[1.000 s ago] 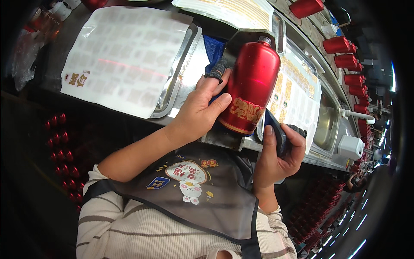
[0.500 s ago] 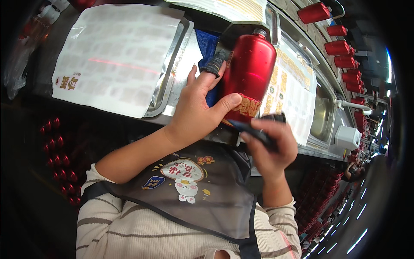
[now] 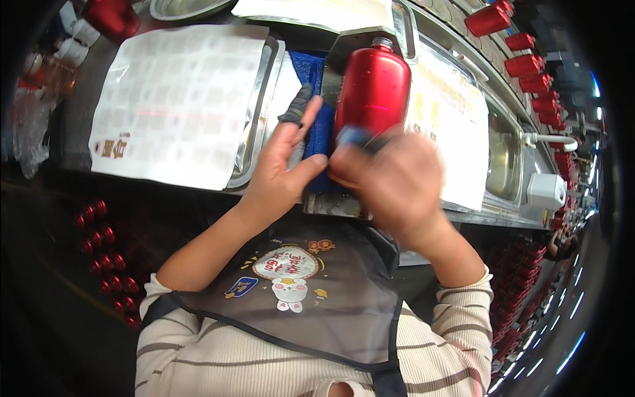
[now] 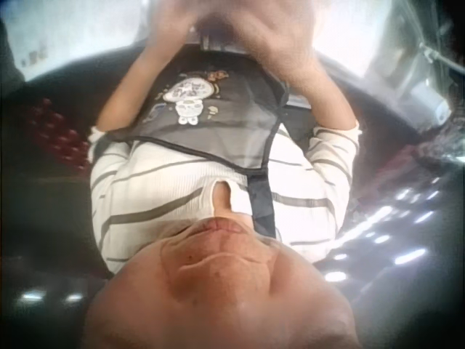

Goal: The person applies gold stickers to red cylindrical cans. They peel each sticker from a sheet, align it on the can, and smooth it with a blue cloth. The person handles multiple cans one at a time and places finished cans on a nearby rack.

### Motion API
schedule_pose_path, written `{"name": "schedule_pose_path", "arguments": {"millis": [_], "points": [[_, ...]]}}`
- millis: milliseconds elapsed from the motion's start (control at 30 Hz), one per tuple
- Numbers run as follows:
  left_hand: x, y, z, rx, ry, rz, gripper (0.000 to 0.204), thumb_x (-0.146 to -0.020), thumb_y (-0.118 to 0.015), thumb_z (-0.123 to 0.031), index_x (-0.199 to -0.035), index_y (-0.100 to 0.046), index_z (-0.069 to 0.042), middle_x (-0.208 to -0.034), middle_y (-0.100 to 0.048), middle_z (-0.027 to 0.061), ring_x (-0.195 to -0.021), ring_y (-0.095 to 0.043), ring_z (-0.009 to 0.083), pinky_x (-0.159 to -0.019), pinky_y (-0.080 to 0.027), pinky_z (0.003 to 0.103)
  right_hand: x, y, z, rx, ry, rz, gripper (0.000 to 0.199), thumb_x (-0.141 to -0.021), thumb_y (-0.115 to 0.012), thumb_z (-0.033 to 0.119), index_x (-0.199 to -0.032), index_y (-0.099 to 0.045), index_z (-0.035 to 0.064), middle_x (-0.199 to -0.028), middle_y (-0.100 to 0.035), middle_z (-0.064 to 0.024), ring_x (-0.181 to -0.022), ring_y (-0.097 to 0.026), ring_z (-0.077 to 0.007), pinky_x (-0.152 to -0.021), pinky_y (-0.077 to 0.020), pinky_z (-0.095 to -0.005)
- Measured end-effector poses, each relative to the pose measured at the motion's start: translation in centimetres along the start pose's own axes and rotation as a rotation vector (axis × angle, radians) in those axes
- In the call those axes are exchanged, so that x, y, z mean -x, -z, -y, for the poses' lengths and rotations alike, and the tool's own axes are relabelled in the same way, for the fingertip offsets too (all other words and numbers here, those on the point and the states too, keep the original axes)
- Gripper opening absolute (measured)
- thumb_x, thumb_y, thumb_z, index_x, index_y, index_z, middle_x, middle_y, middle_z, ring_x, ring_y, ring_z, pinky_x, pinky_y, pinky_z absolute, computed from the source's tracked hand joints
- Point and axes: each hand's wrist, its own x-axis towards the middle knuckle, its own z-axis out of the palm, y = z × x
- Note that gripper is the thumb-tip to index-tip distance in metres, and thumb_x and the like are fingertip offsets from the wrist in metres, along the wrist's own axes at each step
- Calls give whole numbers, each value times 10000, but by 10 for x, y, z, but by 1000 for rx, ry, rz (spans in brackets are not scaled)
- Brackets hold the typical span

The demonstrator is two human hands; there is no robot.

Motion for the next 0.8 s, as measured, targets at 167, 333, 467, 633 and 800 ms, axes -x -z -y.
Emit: {"name": "schedule_pose_path", "arguments": {"millis": [167, 333, 467, 633, 800], "points": [[9, 11, -18, -647, -189, 135, 812, -716, -467, 115, -1511, -353, -1, -1597, -315, 189, -1507, -261, 314, -1212, -121, 476, 29, 18, 8, -211, -232, -28, 378, -650, -795, -44, -987, -739, 117, -754, -583, -58, -724, -620, -236, -624, -515, -338], [7, -34, -21, -957, -386, 271, 753, -746, -729, -76, -1456, -479, -78, -1629, -240, 197, -1517, -197, 385, -1186, -63, 597, 54, 21, 25, -536, -378, -122, 350, -655, -800, -96, -969, -706, 26, -863, -644, -87, -725, -635, -247, -705, -533, -347], [-7, -24, 1, -1061, -504, 147, 864, -728, -843, -232, -1489, -457, -95, -1607, -293, 212, -1484, -296, 369, -1182, -142, 573, 73, 11, 12, -347, -676, -375, 331, -713, -809, -79, -995, -685, 40, -845, -647, -90, -753, -640, -258, -726, -540, -349], [-2, 1, 3, -1000, -296, 234, 991, -717, -866, -286, -1544, -355, -94, -1605, -296, 219, -1440, -385, 349, -1181, -111, 586, 70, 7, 34, -575, -631, -251, 287, -728, -833, 0, -973, -687, 33, -899, -669, -129, -771, -637, -253, -725, -510, -309], [23, -9, -12, -1114, -347, 239, 605, -766, -825, -381, -1297, -649, -150, -1577, -327, 252, -1424, -398, 387, -1152, -116, 638, 61, -2, 8, -583, -854, -331, 226, -834, -779, 48, -1001, -635, 0, -899, -658, -72, -780, -613, -130, -708, -481, -235]]}}
